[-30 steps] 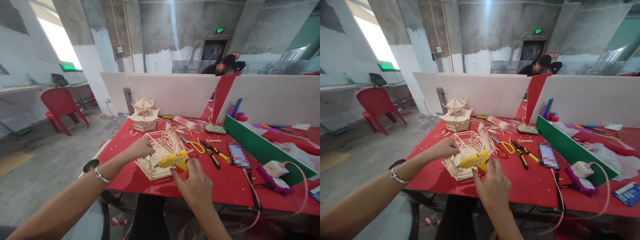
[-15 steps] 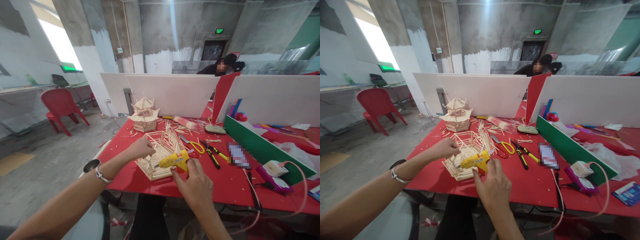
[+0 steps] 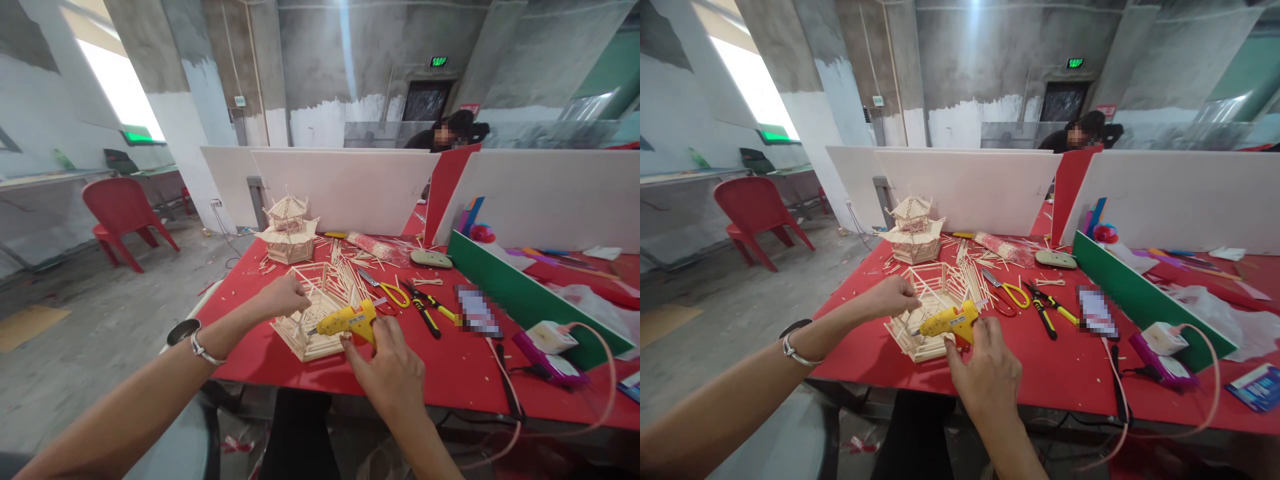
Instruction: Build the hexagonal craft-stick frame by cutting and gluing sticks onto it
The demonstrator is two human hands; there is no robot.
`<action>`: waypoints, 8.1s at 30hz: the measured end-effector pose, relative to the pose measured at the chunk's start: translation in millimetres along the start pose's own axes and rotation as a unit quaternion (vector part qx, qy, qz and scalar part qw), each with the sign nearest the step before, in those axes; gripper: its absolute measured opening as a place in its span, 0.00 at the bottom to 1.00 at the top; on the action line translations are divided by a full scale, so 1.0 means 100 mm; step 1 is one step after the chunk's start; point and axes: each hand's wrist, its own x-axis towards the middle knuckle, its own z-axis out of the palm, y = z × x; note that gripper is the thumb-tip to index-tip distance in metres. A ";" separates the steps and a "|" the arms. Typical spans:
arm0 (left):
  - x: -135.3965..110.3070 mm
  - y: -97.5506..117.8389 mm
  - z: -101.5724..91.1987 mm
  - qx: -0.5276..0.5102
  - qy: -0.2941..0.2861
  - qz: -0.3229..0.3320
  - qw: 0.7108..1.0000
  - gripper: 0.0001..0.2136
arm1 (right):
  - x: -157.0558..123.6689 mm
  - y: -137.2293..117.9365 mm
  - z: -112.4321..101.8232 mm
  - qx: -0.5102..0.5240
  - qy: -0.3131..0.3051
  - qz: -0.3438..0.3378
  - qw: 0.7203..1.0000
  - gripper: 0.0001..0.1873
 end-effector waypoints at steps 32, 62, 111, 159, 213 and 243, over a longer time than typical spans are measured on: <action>-0.58 -0.01 -0.06 -0.016 0.241 0.051 0.969 0.23 | 0.01 -0.04 -0.05 -0.017 0.020 0.014 1.000 0.21; -0.58 -0.92 1.46 -0.377 0.355 0.012 0.855 0.14 | 0.43 -0.23 -0.20 -0.177 0.111 -0.194 0.958 0.15; -0.55 -1.01 1.54 -0.355 0.378 0.037 0.854 0.14 | 0.41 -0.17 -0.15 -0.154 0.109 -0.197 0.962 0.12; -0.93 -0.58 1.17 -0.152 0.487 0.244 0.825 0.03 | 0.40 -0.25 -0.14 -0.109 0.105 -0.160 0.976 0.16; -0.13 -1.28 1.16 -0.434 0.501 0.031 0.748 0.08 | 0.99 -0.98 0.22 -0.125 0.110 -0.283 0.945 0.15; -0.13 -1.28 1.15 -0.427 0.504 0.039 0.750 0.06 | 1.04 -1.01 0.23 -0.128 0.123 -0.290 0.940 0.14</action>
